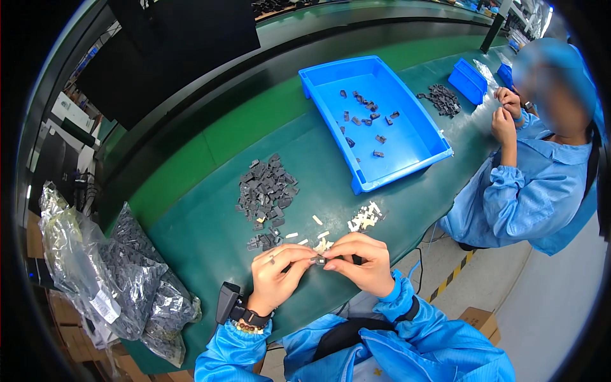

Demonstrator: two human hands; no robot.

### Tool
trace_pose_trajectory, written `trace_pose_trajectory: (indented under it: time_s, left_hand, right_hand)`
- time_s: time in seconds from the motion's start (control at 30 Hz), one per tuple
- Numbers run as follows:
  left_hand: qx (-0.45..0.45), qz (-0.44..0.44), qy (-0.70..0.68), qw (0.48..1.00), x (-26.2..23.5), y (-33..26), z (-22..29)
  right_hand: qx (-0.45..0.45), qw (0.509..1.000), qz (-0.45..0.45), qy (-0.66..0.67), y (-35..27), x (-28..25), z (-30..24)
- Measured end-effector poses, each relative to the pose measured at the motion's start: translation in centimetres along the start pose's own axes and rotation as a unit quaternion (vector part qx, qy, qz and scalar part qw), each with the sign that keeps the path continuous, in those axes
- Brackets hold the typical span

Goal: Assembling small plastic and metal components at an industrial workbench.

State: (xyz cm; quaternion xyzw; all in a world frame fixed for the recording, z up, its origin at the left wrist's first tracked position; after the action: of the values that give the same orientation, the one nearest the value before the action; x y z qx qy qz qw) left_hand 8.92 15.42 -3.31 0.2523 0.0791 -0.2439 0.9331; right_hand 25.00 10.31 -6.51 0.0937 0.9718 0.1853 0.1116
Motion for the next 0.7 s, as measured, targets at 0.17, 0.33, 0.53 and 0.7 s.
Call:
trace_pose_trajectory:
  time_s: [0.17, 0.33, 0.53, 0.7]
  left_hand:
    - [-0.049, 0.007, -0.031, 0.998, 0.1, -0.5, -0.5]
    - [-0.111, -0.027, -0.066, 0.991, 0.8, -1.1, -1.6]
    - [-0.071, -0.006, -0.037, 0.997, 1.1, 0.1, -1.0]
    - [-0.114, 0.035, -0.004, 0.993, -0.1, 0.2, -2.1]
  right_hand:
    - [-0.026, 0.998, -0.009, -0.064, 0.0, 0.4, -1.4]
    - [-0.021, 0.997, -0.022, -0.074, -0.1, 0.4, -1.1]
    - [-0.061, 0.990, 0.029, -0.120, 0.7, -1.2, -2.1]
    - [-0.074, 0.914, 0.280, -0.286, 4.3, -8.7, -4.4]
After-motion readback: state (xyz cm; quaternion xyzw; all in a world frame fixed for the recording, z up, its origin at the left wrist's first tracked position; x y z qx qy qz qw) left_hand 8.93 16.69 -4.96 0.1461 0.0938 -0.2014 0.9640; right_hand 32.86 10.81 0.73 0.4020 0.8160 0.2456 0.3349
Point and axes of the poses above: each hand's wrist, its own y-axis towards the middle knuckle, its own x-axis out of the palm, z = x × y, the point moved 8 cm from there along y, towards the middle knuckle, and after that the axes turned 10 degrees about -y, right-handed, at the moved point
